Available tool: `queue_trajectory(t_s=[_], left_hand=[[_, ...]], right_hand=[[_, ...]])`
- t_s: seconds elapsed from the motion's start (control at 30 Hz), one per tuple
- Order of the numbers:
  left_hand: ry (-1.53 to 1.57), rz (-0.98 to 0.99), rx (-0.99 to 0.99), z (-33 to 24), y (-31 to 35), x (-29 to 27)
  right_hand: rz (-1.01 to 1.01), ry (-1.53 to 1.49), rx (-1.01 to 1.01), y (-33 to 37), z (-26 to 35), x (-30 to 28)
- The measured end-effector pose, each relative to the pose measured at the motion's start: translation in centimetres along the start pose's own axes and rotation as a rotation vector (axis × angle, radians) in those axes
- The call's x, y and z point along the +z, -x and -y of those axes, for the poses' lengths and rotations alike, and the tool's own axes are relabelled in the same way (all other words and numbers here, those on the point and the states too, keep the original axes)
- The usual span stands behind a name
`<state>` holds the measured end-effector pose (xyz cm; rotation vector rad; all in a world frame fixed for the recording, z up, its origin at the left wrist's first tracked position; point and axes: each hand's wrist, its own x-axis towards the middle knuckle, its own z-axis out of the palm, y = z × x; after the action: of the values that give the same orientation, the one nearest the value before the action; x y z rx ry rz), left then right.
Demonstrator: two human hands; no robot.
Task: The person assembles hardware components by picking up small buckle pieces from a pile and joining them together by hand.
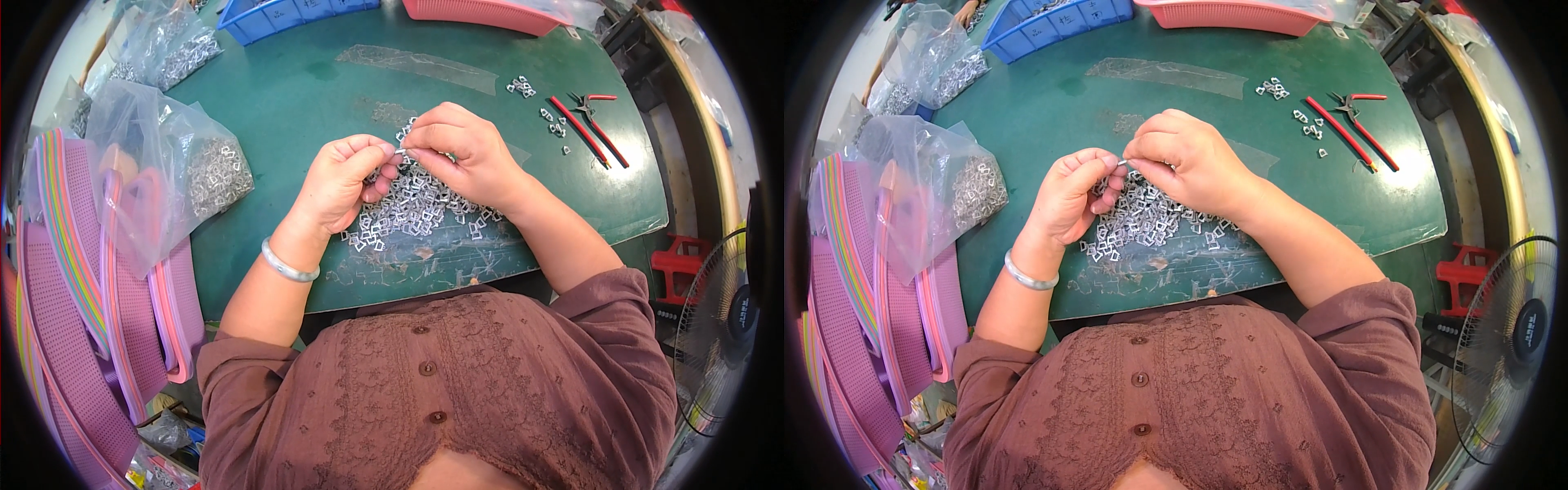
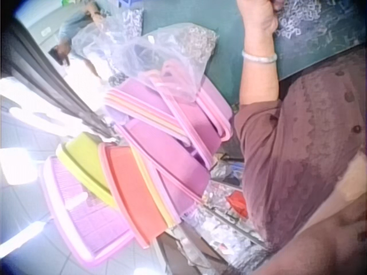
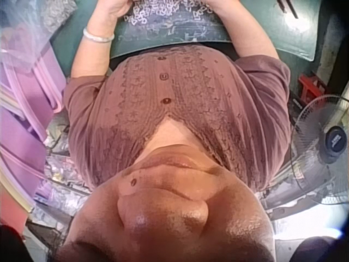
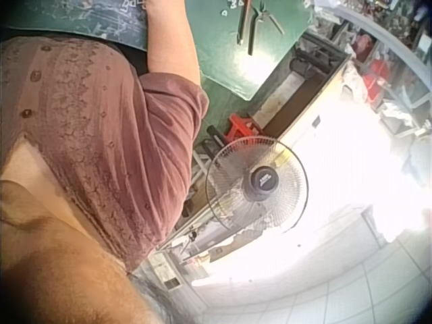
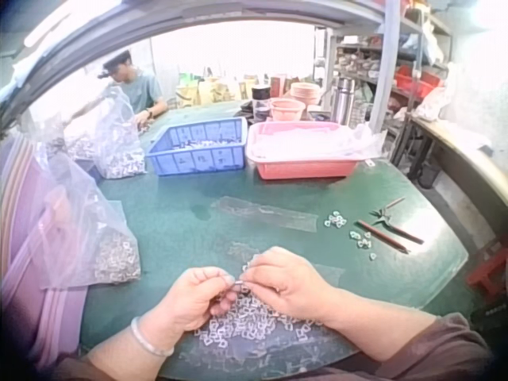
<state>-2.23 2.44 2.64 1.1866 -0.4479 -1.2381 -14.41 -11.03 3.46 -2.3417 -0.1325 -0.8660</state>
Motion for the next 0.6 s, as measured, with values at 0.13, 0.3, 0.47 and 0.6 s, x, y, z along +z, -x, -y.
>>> queue_trajectory(t_s=[0.13,0.3,0.47,0.6], left_hand=[[0.003,-0.018,0.021,0.12,-0.11,0.02],[-0.089,-0.039,0.124,0.39,-0.09,0.05],[-0.144,-0.045,0.187,0.58,-0.08,0.10],[-0.158,-0.039,0.205,0.68,-0.13,0.09]], right_hand=[[-0.021,-0.063,0.041,0.22,-0.34,0.31],[0.013,-0.137,0.172,0.38,-0.43,0.39],[0.031,-0.139,0.164,0.35,-0.38,0.31],[0.025,-0.127,0.128,0.34,-0.53,0.35]])
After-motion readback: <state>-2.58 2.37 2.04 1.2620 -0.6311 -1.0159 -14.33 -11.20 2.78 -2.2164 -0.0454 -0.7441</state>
